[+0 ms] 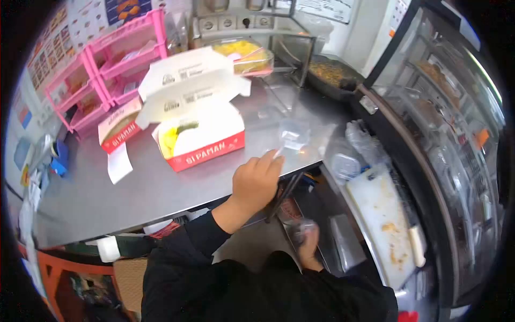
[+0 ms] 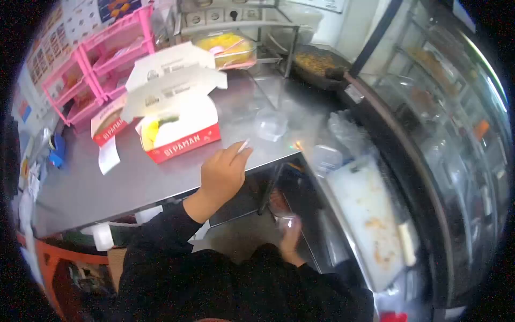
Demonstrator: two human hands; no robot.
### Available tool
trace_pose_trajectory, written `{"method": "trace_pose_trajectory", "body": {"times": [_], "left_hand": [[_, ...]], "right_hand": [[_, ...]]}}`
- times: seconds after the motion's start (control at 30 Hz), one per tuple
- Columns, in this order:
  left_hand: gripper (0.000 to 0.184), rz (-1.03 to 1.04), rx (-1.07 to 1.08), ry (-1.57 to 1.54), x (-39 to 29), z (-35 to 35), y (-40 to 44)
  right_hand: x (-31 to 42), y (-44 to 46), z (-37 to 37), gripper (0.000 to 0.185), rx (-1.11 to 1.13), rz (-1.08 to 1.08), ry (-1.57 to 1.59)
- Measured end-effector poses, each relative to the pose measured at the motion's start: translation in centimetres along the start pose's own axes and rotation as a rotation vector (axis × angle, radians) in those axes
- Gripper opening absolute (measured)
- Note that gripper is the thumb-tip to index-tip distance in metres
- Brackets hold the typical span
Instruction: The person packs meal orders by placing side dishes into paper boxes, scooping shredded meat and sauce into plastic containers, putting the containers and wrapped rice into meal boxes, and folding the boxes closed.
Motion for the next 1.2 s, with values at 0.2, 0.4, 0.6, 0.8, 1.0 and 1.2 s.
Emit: {"method": "trace_pose_trajectory", "body": {"times": [0.2, 0.4, 0.6, 0.8, 1.0, 1.2], "left_hand": [[0.012, -0.112, 0.426, -0.019, 3.1, 3.3, 0.9], [0.020, -0.087, 0.567, -0.120, 2.8, 5.6, 1.0], [0.033, -0.144, 0.670, -0.116, 1.8, 5.9, 0.5], [0.033, -0.162, 0.364, -0.150, -1.9, 4.2, 3.4], [0.039, 0.001, 0.160, -0.341, -10.9, 6.9, 8.2], [0.035, -0.011, 0.154, -0.390, -12.5, 9.4, 10.7]], "right_hand": [[23.4, 2.7, 1.1, 0.052, 0.231, 0.277, 0.560], [26.2, 17.2, 0.6, 0.060, 0.075, 0.710, 0.284], [28.8, 21.3, -2.7, 0.053, -0.139, 0.437, -0.341], [47.7, 5.7, -21.2, 0.029, -0.178, -0.033, 0.402], [47.1, -17.4, -57.6, 0.034, -2.320, -0.008, -0.815], [43.7, -15.8, -63.4, 0.027, -1.993, 0.110, -0.646]]}}
Point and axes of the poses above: each hand's wrist, its own y-axis towards the middle knuckle, its own z-axis out of the palm, x = y × z, the point moved 5 cm from there along y, towards the middle knuckle, and after that the axes turned 14 degrees about z, right-handed, at the moved point
